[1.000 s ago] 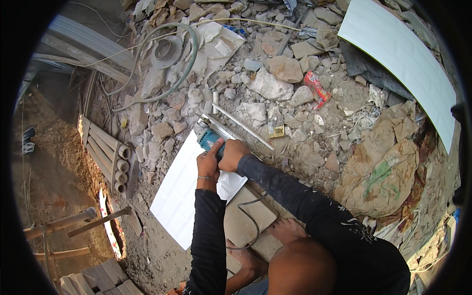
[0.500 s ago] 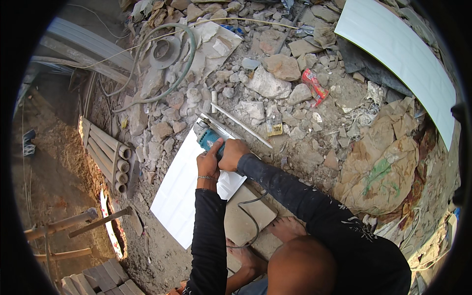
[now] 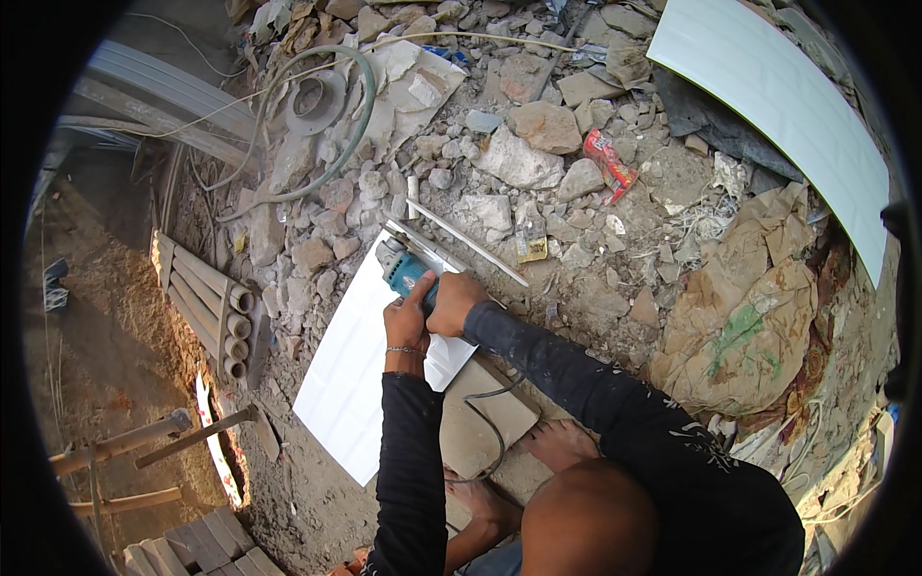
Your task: The person positions a white rectangular tile on the ground and uses an angle grinder to cut along its edge. After finishing one tile, the person sets it aside and repeats the process on a second tile.
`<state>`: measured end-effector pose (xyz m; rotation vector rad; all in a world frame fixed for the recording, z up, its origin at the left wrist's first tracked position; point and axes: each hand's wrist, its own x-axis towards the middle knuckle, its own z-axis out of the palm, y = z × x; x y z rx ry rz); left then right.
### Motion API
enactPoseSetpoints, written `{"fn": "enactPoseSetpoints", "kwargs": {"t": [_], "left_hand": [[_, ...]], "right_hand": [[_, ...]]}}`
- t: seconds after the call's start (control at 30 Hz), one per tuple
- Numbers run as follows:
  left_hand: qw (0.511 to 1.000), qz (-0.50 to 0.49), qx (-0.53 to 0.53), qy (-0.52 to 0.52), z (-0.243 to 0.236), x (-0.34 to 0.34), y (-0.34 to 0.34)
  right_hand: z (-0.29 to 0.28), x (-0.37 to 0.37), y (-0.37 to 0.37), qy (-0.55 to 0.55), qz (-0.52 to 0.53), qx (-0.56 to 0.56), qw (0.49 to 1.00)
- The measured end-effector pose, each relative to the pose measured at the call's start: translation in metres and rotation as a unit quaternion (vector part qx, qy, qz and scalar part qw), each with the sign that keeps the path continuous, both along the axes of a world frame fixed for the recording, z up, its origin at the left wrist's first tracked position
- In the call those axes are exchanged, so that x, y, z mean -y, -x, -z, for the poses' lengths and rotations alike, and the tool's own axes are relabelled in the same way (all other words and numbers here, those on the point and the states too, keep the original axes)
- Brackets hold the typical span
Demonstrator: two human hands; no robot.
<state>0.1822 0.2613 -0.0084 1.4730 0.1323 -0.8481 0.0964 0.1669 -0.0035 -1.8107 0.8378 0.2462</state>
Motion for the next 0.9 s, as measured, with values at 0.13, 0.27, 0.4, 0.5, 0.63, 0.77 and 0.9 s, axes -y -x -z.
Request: {"fn": "enactPoseSetpoints", "kwargs": {"t": [0.13,0.27,0.4,0.5,0.63,0.77,0.9], "left_hand": [[1.0,0.003,-0.001,-0.007,0.0,0.001,0.0],[1.0,0.003,0.003,-0.005,0.0,0.0,0.001],[1.0,0.0,0.0,-0.005,0.001,0.0,0.003],[1.0,-0.002,0.003,-0.009,0.001,-0.001,0.006],[1.0,-0.002,0.0,-0.014,0.001,-0.001,0.008],[1.0,0.001,0.003,-0.01,0.0,-0.001,0.009],[1.0,0.002,0.003,-0.001,-0.002,-0.001,0.01]], "right_hand": [[-0.003,0.001,0.002,0.001,-0.003,-0.003,1.0],[-0.005,0.001,0.003,0.003,0.002,-0.003,1.0],[-0.003,0.001,0.006,-0.014,-0.001,0.003,1.0],[-0.002,-0.001,0.009,-0.01,0.009,0.001,1.0],[-0.003,-0.002,0.012,0.001,0.018,0.001,1.0],[-0.003,-0.002,0.011,-0.003,0.012,-0.001,1.0],[-0.002,-0.001,0.011,-0.008,0.008,0.003,1.0]]}}
